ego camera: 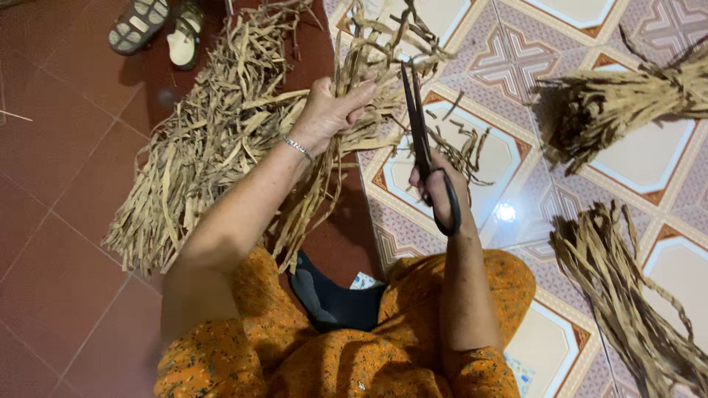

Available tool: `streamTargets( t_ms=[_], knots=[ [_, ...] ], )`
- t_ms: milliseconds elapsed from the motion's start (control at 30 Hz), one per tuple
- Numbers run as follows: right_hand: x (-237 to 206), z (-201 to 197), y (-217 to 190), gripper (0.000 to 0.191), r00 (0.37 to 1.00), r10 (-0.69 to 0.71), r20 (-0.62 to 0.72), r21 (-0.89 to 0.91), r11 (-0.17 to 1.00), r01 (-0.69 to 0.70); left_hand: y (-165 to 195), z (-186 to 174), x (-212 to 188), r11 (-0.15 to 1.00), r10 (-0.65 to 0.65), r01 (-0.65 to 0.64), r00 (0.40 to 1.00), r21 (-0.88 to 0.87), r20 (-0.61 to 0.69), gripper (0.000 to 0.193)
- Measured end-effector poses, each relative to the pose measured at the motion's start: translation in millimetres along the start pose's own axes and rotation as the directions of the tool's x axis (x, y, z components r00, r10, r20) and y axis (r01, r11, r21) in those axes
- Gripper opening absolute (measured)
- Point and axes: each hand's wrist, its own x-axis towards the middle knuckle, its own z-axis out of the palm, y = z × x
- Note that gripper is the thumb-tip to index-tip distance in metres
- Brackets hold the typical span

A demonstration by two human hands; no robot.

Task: The person sits on a tiled floor and uses scissors to cut dried plant strips from a large bundle. They repeatedly pull strips from the bundle, cut them into smaller pieces, and place the cut pieces into a separate pile on the floor.

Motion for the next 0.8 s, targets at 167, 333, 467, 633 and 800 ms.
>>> streamTargets(
  t_ms=[167, 333, 467, 633, 800],
  knots=[
    [16.4, 2.7, -1.4, 0.075, 0.94, -0.338, -0.056, -0.425, 0.86, 0.284, -9.1, -6.7, 2.7, 0.996, 0.087, -0.088, 0.993, 0.006, 0.082, 0.031],
    [7.4, 12.3, 8.9, 0.07, 0.936, -0.294, -0.193, -0.486, 0.857, 0.169, -18.6, 0.3, -0.3, 0.987, 0.14, -0.149, 0.983, 0.065, 0.119, 0.029],
    [3.5, 12.4, 15.9, 0.067, 0.908, -0.387, -0.16, -0.548, 0.8, 0.244, -21.2, 0.7, -0.3, 0.983, 0.124, -0.133, 0.989, 0.128, 0.077, 0.035],
    [2.2, 16.9, 18.2, 0.065, 0.899, -0.405, -0.169, -0.54, 0.801, 0.259, -18.2, -3.1, 0.3, 0.985, 0.051, -0.059, 0.997, 0.163, 0.058, 0.039],
    [-5.6, 24.6, 16.5, 0.065, 0.931, -0.302, -0.205, -0.438, 0.879, 0.189, -13.8, -0.4, -6.8, 0.993, 0.071, -0.083, 0.987, 0.078, 0.144, 0.035]
  ],
)
